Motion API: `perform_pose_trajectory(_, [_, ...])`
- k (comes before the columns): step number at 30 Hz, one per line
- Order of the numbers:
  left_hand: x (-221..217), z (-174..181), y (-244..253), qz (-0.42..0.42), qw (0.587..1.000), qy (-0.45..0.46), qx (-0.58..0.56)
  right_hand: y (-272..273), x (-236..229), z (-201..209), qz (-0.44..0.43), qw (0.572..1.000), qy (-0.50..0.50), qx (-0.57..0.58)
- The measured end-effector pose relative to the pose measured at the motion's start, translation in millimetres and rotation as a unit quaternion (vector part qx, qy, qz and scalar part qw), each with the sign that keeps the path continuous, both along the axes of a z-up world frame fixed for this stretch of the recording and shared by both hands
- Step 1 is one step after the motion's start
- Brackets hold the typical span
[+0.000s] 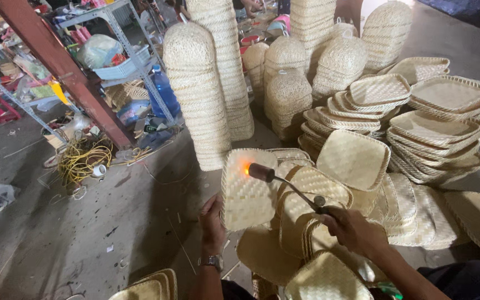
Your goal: The person singes stray fibers from woven bamboo trays using a handheld blowtorch. They handle the trays one at a time, rotating each tray to apply the flame to the entire surface and edges.
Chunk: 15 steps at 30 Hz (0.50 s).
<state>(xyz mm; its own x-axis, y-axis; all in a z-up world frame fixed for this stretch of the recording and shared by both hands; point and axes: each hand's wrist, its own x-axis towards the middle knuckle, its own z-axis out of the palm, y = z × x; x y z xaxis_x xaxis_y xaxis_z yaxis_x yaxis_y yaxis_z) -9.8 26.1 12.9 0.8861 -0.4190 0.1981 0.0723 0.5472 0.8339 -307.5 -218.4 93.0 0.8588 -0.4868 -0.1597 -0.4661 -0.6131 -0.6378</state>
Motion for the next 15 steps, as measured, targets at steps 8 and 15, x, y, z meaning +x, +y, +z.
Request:
perform_pose_trajectory(8, [8.9,-5.3,-2.4,0.093,0.990,0.091,-0.050,28.6,-10.4,19.4,0.092,0.990,-0.098,0.033])
perform_pose_trajectory(15, [25.7,-30.0,14.9,0.128,0.973,0.062,-0.180,25.7,-15.5,-11.2,0.088,0.996,-0.017,-0.004])
